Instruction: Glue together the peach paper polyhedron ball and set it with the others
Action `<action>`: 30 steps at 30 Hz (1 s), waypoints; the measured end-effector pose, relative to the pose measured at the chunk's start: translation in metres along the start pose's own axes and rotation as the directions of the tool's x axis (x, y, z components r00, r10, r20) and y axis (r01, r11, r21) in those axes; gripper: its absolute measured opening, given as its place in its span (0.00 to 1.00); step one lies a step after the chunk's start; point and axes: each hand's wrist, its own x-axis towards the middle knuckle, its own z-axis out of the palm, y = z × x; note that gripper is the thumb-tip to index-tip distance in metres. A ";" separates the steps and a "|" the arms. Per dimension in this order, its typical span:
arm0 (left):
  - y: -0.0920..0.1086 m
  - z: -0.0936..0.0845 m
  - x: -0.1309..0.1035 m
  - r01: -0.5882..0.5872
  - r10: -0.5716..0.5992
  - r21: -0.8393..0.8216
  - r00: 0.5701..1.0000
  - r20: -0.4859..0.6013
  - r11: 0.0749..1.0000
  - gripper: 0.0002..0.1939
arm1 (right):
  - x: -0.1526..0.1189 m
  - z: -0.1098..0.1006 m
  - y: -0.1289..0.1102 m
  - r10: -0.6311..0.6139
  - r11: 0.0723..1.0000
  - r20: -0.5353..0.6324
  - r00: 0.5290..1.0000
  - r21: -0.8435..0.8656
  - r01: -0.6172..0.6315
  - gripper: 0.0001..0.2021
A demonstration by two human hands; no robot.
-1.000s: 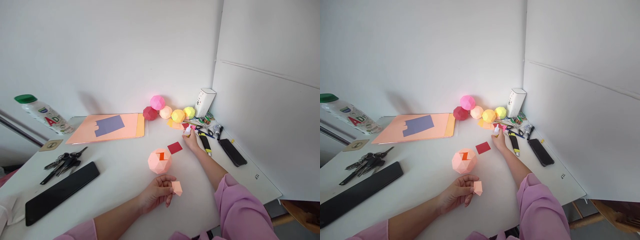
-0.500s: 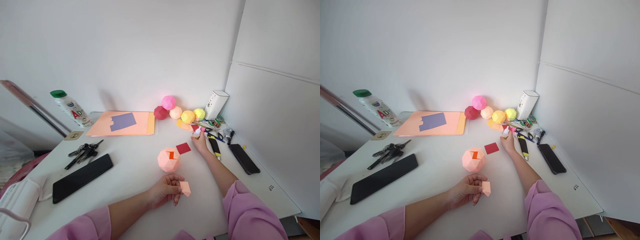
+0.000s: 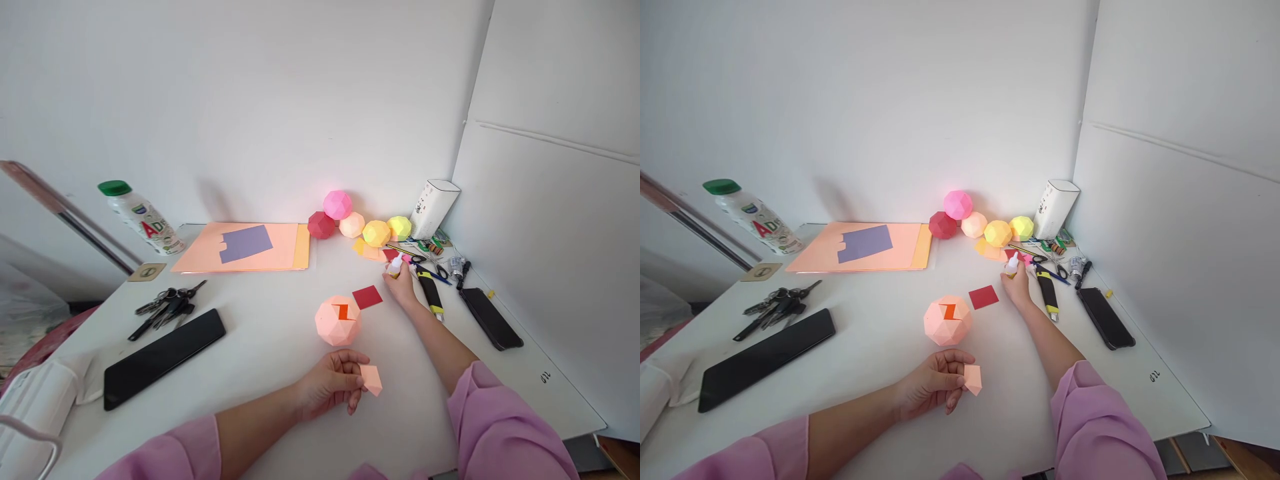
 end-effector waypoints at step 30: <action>-0.008 0.006 -0.006 -0.084 0.093 0.139 0.994 -0.060 0.987 0.21 | -0.093 -0.073 -0.097 -0.050 0.952 0.403 0.914 -0.256 0.165 0.06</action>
